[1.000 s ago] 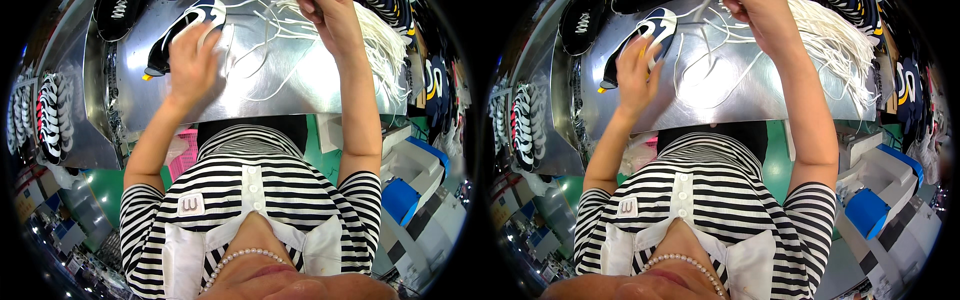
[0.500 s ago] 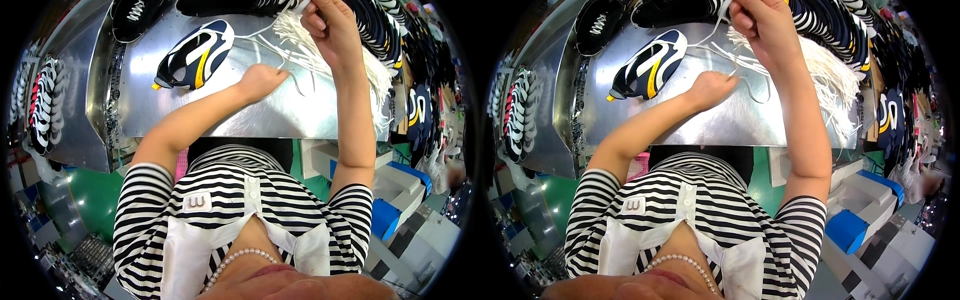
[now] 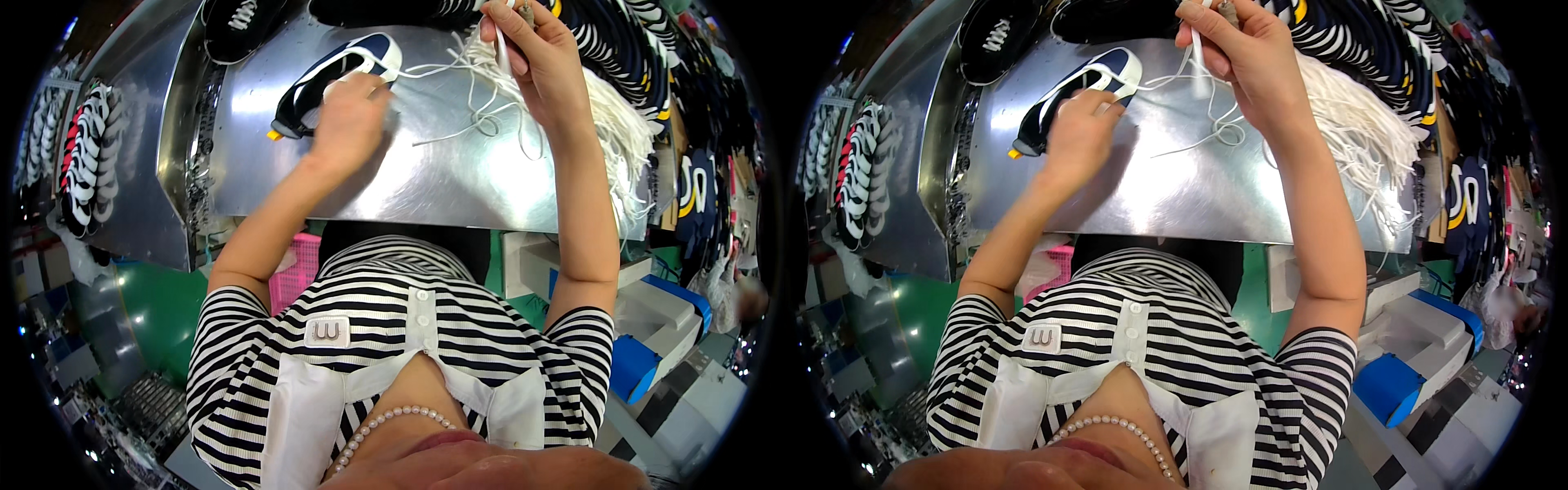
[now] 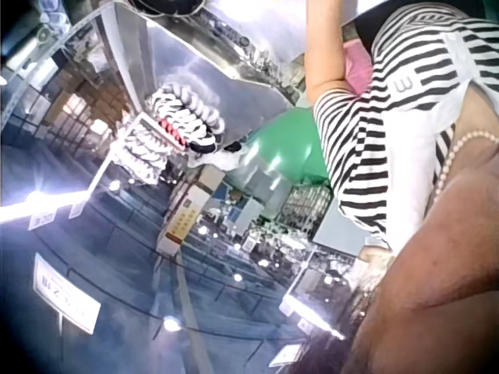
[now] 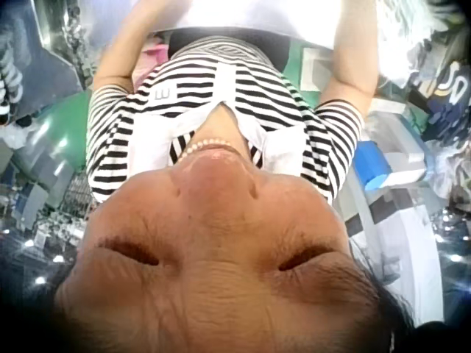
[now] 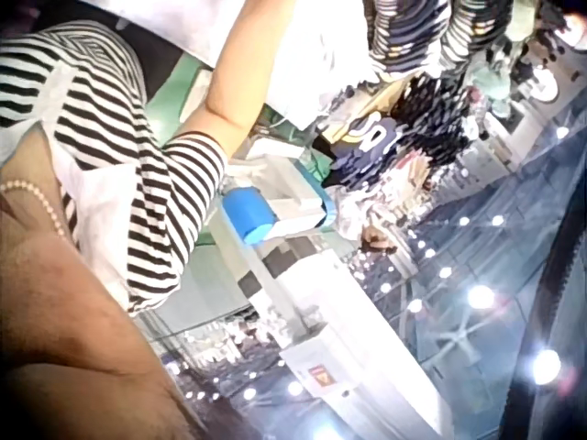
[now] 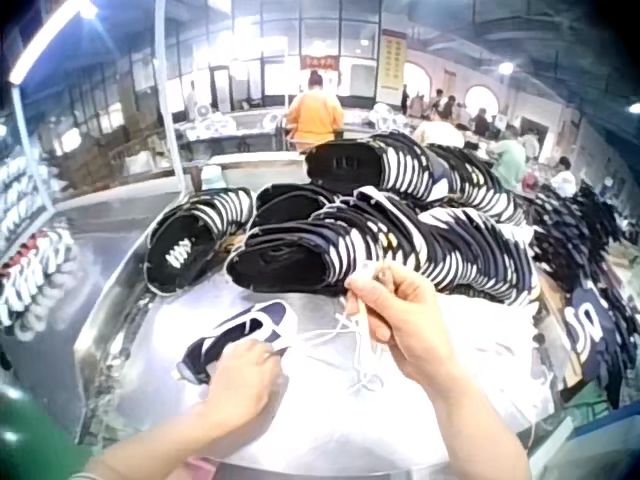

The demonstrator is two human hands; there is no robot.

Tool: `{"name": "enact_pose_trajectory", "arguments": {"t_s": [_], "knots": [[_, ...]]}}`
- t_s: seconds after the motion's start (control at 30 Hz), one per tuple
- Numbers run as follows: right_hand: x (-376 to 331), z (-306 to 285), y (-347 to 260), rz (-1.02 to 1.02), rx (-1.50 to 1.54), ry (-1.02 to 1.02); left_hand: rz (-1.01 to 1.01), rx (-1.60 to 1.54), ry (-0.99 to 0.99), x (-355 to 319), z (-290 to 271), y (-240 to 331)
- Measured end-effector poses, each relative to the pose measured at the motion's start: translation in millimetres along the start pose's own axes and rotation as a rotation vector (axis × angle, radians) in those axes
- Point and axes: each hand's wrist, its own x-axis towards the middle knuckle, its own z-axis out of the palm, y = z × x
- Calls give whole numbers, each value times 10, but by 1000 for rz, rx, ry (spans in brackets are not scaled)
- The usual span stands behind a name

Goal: The person threads white shoelaces through the eyelets of a blue and white sneaker, then repeats the process on a second shoe. The person handles the shoes and laces by hand on a metal workbench.

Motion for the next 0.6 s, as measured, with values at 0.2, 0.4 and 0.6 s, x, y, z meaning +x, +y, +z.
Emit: {"name": "enact_pose_trajectory", "arguments": {"t_s": [0.2,0.4,0.6], "knots": [[-86,279,57,50,85,-82,-286,102,-78,-94,-65,-477],[-493,357,29,-90,-137,-31,-398,-406,-242,-180,-548,-413],[-784,365,1079,85,-198,-17,-219,-342,-550,-448,-501,11]]}}
